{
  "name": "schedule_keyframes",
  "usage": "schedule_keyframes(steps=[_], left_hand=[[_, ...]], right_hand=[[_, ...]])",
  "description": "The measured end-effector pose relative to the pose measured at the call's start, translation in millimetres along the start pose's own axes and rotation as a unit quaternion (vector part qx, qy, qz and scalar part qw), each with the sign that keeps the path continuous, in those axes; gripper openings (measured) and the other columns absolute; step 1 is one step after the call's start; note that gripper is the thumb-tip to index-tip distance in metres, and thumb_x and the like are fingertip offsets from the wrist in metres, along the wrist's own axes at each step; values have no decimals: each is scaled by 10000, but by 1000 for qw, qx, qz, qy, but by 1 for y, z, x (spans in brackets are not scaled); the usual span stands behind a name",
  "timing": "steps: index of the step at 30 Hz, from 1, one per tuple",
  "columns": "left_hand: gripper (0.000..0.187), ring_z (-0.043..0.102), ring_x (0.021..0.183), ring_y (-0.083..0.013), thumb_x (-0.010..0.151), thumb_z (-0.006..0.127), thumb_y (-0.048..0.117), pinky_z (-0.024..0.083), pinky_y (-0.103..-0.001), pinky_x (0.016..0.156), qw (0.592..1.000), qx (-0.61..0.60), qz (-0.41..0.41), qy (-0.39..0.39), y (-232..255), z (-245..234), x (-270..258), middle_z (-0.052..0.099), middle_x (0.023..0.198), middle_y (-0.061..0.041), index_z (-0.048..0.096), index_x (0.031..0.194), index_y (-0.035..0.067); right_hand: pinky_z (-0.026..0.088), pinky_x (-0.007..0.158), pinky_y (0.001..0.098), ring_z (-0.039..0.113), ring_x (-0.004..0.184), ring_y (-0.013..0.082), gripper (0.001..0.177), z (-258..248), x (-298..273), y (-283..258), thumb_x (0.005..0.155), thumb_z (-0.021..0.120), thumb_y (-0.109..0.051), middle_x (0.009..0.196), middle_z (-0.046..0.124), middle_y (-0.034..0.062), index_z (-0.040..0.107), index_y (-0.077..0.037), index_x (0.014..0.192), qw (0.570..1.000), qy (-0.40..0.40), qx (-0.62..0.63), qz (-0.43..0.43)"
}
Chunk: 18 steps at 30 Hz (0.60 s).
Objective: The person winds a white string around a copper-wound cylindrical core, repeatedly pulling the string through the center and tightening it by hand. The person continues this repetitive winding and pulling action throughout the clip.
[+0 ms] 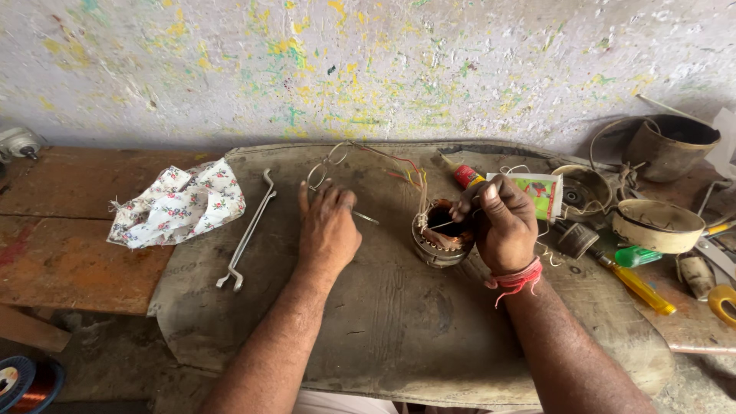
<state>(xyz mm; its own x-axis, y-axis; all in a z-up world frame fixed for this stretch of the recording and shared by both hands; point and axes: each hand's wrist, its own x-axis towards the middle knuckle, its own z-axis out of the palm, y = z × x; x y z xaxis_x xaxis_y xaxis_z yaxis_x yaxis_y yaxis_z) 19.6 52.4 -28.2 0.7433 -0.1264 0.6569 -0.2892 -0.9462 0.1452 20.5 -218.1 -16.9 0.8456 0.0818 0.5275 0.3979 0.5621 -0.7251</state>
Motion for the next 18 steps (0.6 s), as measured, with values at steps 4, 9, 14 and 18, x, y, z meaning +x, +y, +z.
schedule_keyframes(steps=[4, 9, 14, 18], left_hand=[[249, 597, 1060, -314, 783, 645, -49, 333, -564, 1138, 997, -59, -20, 34, 4, -2, -1, 650, 1026, -94, 622, 1001, 70], [279, 582, 1007, -325, 720, 652, -25, 404, -530, 984, 993, -80, 26, 88, 6, -1, 6, 632, 994, -87, 603, 971, 87], [259, 576, 961, -317, 705, 635, -29, 423, -511, 918, 991, -99, 19, 91, 1, 5, 9, 626, 958, -64, 598, 930, 96], [237, 570, 957, -327, 703, 633, -23, 427, -504, 903, 988, -108, 21, 106, -4, 5, 8, 618, 946, -68, 586, 905, 91]], right_hand=[[538, 776, 371, 621, 791, 233, 241, -2, -1, 1, 1106, 573, -193, 865, 615, 134, 547, -18, 942, 1000, 8, -10, 4], [537, 748, 369, 620, 773, 231, 245, -1, 2, -1, 1095, 571, -203, 844, 613, 131, 561, -10, 945, 999, 28, -19, 19], [527, 730, 362, 608, 759, 222, 245, -4, 4, 0, 1104, 578, -203, 843, 612, 132, 547, -25, 937, 999, 19, -17, 22], [525, 713, 357, 608, 739, 221, 265, -4, 5, 0, 1104, 575, -219, 828, 613, 132, 553, -26, 924, 999, 20, -33, 26]])
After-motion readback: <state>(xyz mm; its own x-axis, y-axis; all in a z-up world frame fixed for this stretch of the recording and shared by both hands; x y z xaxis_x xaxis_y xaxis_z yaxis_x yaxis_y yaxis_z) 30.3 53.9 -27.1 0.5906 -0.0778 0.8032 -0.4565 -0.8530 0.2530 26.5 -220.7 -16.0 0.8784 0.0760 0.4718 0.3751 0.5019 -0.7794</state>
